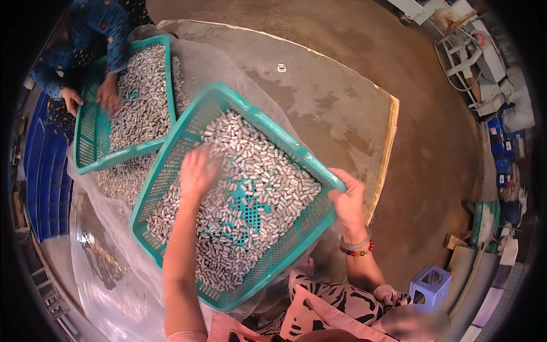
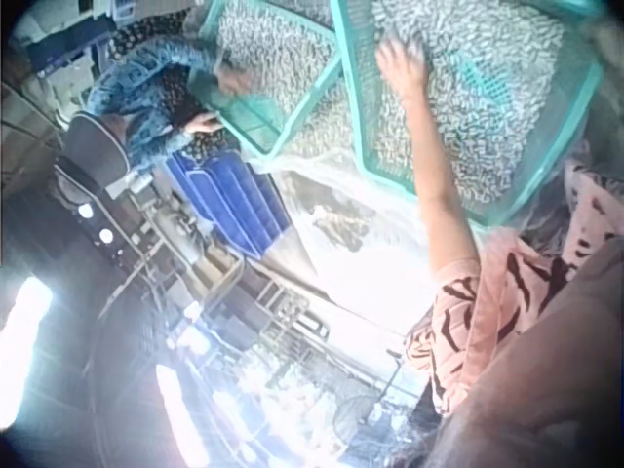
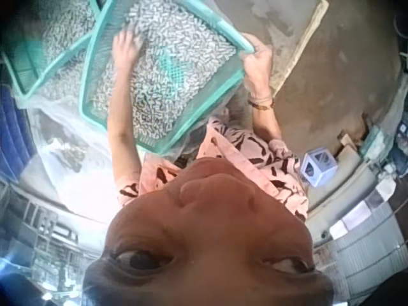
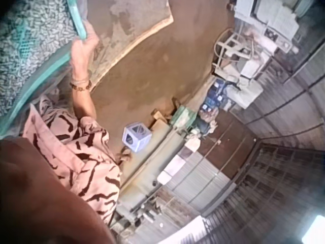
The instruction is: The person sifts through metal parts in a plastic basket, transfers them into a large mesh bag on the floor, and then carries the bag to a tank to submerge and wash them in water.
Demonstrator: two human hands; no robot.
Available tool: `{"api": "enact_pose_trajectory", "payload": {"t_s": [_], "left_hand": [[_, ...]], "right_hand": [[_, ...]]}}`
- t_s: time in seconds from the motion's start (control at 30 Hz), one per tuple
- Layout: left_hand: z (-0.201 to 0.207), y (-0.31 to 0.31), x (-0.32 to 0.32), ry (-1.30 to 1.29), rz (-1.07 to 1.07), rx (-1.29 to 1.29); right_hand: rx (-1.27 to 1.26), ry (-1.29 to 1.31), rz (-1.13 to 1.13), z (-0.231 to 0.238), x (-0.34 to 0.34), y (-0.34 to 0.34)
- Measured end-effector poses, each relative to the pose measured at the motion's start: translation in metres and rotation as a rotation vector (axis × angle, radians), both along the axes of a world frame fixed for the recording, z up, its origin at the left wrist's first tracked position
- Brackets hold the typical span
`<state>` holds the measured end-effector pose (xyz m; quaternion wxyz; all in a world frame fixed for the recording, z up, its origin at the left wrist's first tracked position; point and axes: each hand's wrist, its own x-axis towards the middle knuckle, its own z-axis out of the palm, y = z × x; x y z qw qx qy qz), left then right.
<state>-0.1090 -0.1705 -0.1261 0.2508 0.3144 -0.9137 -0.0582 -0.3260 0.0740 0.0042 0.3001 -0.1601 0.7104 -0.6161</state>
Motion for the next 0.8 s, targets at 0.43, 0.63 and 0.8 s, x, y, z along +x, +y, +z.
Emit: {"api": "enact_pose_trajectory", "payload": {"t_s": [0.43,0.63,0.8], "left_hand": [[-0.013,0.195,0.03,-0.08,-0.036,0.454],[-0.017,0.068,-0.044,0.144,0.019,0.068],[-0.032,-0.022,0.05,0.025,-0.03,-0.092]], "right_hand": [[0.213,0.131,-0.125,-0.012,-0.006,0.001],[0.119,0.022,0.058,-0.029,0.001,-0.005],[0.091,0.018,0.044,-0.026,0.009,-0.009]]}}
